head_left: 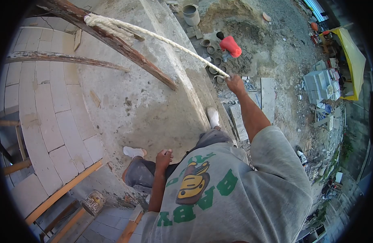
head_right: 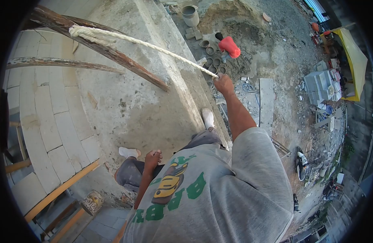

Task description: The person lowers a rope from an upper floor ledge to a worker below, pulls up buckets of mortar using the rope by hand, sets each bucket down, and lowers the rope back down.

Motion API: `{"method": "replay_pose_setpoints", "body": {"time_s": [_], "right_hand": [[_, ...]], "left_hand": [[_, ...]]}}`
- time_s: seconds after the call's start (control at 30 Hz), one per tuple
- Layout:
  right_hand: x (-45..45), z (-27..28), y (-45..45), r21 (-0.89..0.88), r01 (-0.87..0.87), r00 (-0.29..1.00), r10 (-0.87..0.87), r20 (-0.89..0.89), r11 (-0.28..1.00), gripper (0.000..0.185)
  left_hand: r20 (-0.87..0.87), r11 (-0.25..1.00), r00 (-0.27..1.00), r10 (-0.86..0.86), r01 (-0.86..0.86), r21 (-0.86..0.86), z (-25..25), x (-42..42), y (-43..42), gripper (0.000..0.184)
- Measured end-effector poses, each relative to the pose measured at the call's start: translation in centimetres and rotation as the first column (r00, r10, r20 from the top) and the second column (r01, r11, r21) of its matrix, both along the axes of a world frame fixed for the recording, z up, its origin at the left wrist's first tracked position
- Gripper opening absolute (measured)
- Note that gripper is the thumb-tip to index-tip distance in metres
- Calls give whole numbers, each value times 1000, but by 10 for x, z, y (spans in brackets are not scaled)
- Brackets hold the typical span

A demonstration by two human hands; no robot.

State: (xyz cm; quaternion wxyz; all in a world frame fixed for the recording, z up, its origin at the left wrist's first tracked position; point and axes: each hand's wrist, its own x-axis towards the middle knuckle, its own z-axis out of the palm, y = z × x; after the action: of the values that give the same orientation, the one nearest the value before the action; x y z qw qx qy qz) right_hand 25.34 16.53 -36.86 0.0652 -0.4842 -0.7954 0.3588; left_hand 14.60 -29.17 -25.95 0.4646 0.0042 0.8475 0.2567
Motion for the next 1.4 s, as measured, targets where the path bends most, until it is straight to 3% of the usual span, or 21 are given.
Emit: {"method": "replay_pose_setpoints", "body": {"time_s": [0.43, 0.63, 0.73, 1.4], "right_hand": [[-7, -2, -38, -131, -31, 997, 40, 67, 991, 30], [-4, -7, -38, -172, -28, 1000, 28, -4, 985, 29], [-2, -4, -35, -140, -35, 999, 40, 28, 990, 36], [-8, -10, -39, -210, 12, 1000, -9, 17, 978, 33]], "left_hand": [[29, 999, 999, -32, 32, -18, 0, -3, 8, 32], [43, 996, 995, -87, 88, -17, -4, -7, 4, 30], [28, 996, 996, -86, 86, -20, -5, -7, 4, 30], [37, 998, 998, -56, 57, -35, 1, -5, 7, 32]]}}
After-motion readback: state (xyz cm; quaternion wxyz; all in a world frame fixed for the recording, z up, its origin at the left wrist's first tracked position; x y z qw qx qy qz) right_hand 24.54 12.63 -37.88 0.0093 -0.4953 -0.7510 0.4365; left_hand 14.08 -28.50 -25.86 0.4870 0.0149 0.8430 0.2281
